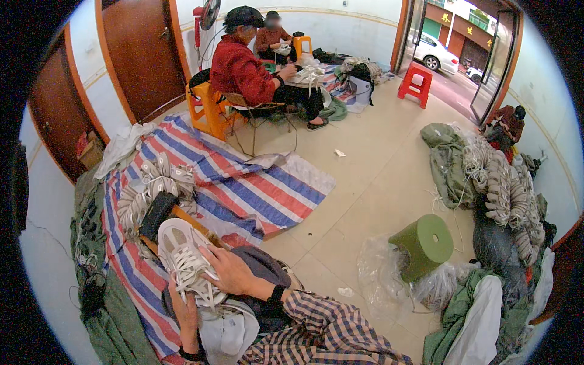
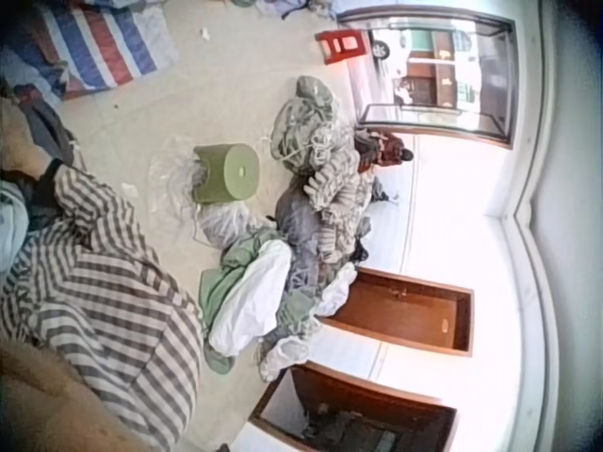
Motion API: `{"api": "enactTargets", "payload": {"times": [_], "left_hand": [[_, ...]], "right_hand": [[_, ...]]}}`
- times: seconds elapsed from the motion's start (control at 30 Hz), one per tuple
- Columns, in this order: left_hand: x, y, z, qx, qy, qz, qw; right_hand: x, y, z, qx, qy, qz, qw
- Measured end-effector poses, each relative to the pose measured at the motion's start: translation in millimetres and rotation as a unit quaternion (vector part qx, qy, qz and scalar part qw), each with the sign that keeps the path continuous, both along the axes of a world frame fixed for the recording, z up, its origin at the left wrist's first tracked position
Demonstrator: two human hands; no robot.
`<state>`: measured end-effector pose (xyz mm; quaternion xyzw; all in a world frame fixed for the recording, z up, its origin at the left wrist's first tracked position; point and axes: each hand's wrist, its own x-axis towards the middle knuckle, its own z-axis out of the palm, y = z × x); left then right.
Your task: Lacing a sneaker by hand while sitting on a stool.
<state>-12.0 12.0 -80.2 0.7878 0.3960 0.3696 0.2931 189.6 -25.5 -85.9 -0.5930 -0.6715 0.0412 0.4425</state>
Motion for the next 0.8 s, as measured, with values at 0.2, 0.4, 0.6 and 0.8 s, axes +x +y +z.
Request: {"api": "enactTargets", "payload": {"times": [0.2, 0.4, 0.6, 0.8], "left_hand": [[2.4, -0.6, -1.0, -0.006, -0.004, 0.018, 1.0], [2.0, -0.5, -4.6, -0.006, -0.006, 0.021, 1.0], [2.5, -3.3, 5.4, -0.01, -0.011, 0.012, 1.0], [-1.8, -15.5, 18.1, -0.056, 0.058, 0.026, 0.996]], "right_hand": [[0.6, -0.5, 1.0, 0.01, -0.003, 0.002, 1.0], [0.5, -1.2, 1.8, 0.004, -0.005, -0.003, 1.0], [1.4, -1.7, 3.2, 0.022, 0.007, 0.004, 1.0], [1.9, -2.5, 1.0, 0.009, 0.018, 0.016, 1.0]]}}
